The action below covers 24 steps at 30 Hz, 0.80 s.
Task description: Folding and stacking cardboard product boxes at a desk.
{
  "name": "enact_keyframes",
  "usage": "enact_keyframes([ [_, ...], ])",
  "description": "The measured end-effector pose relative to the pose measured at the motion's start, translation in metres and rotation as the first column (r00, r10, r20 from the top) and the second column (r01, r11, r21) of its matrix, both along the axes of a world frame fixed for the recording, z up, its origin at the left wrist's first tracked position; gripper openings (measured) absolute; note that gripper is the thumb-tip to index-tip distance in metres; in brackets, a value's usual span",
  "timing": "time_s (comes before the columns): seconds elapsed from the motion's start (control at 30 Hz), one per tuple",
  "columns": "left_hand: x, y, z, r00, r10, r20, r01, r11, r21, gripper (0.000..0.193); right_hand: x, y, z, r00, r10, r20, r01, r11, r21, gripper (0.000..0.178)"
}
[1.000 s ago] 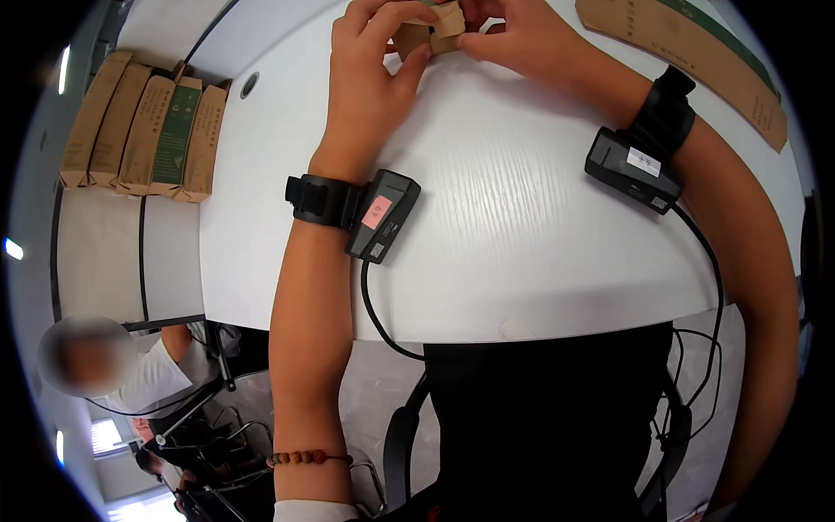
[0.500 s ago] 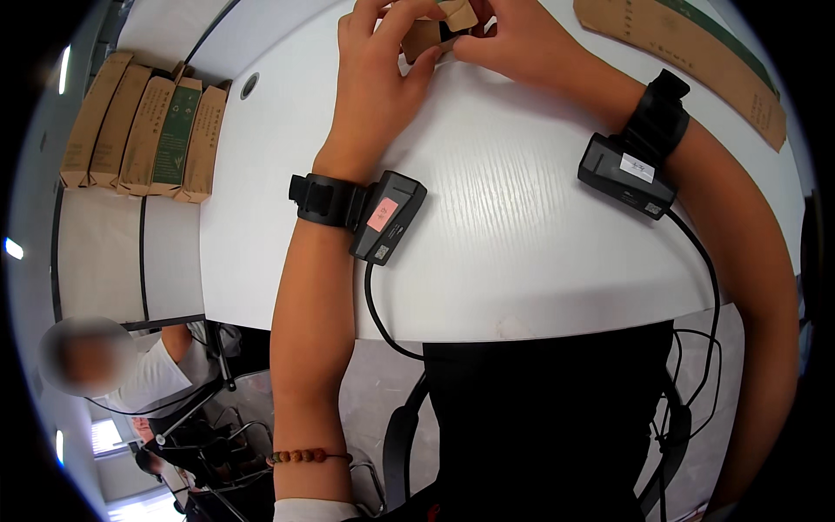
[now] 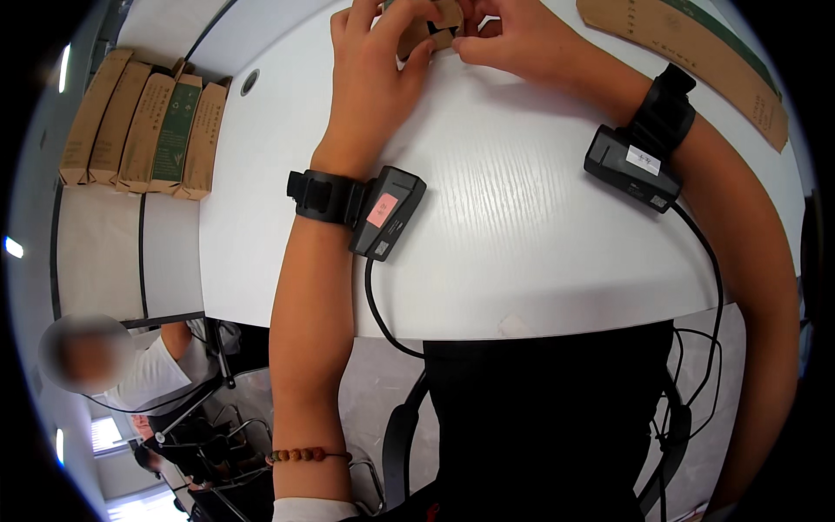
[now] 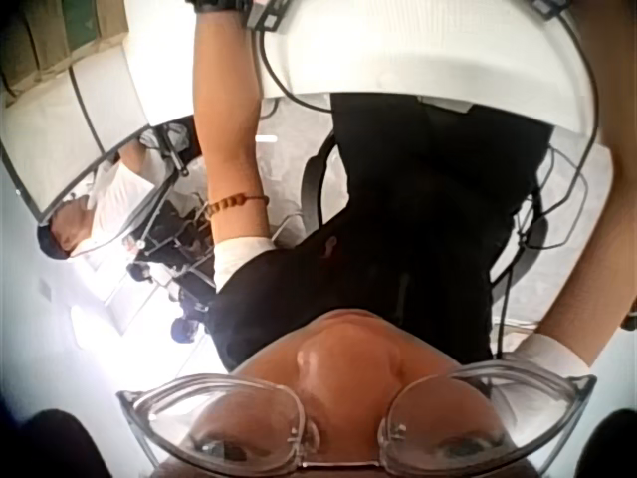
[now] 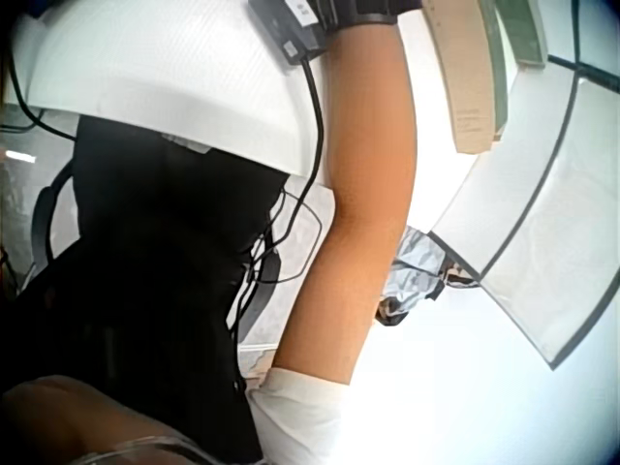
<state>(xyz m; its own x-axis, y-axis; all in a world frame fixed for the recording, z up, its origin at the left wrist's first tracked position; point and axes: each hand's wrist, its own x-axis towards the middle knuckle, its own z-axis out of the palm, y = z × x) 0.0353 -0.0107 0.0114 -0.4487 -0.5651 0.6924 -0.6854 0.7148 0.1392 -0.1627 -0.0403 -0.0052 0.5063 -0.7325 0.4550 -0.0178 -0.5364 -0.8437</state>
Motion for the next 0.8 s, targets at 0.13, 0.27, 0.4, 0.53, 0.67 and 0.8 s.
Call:
enact_keyframes([
  [0.13,0.0048,-0.0086,-0.0052,1.000,0.030,0.004,-0.030,1.000,0.001,0.041,0.0021,0.0038,0.0020,1.000,-0.027,-0.004,0.026,0.998,-0.064,0.041],
  [0.27,0.0003,-0.0077,-0.0057,0.995,0.012,-0.095,-0.004,0.996,0.085,0.040,0.0028,0.0042,-0.0001,0.989,-0.149,-0.009,0.147,0.983,-0.109,0.033],
  [0.4,-0.0021,-0.0053,-0.0036,0.994,-0.060,-0.090,0.064,0.997,0.040,0.043,0.0030,0.0032,-0.0013,0.976,-0.215,-0.019,0.212,0.972,-0.100,0.030],
  [0.53,0.0008,-0.0071,-0.0020,0.996,-0.052,-0.075,0.055,0.998,0.040,0.044,0.0011,0.0055,0.0047,0.961,-0.265,-0.079,0.257,0.961,-0.102,0.029],
  [0.67,0.0021,-0.0078,-0.0041,0.986,-0.051,-0.160,0.069,0.992,0.109,0.037,0.0043,-0.0007,-0.0027,0.987,-0.161,0.021,0.163,0.983,-0.091,0.030],
  [0.8,-0.0002,-0.0039,-0.0004,0.979,-0.018,-0.202,0.044,0.991,0.125,0.028,0.0049,0.0038,0.0030,0.995,-0.097,0.033,0.098,0.994,-0.044,0.030],
])
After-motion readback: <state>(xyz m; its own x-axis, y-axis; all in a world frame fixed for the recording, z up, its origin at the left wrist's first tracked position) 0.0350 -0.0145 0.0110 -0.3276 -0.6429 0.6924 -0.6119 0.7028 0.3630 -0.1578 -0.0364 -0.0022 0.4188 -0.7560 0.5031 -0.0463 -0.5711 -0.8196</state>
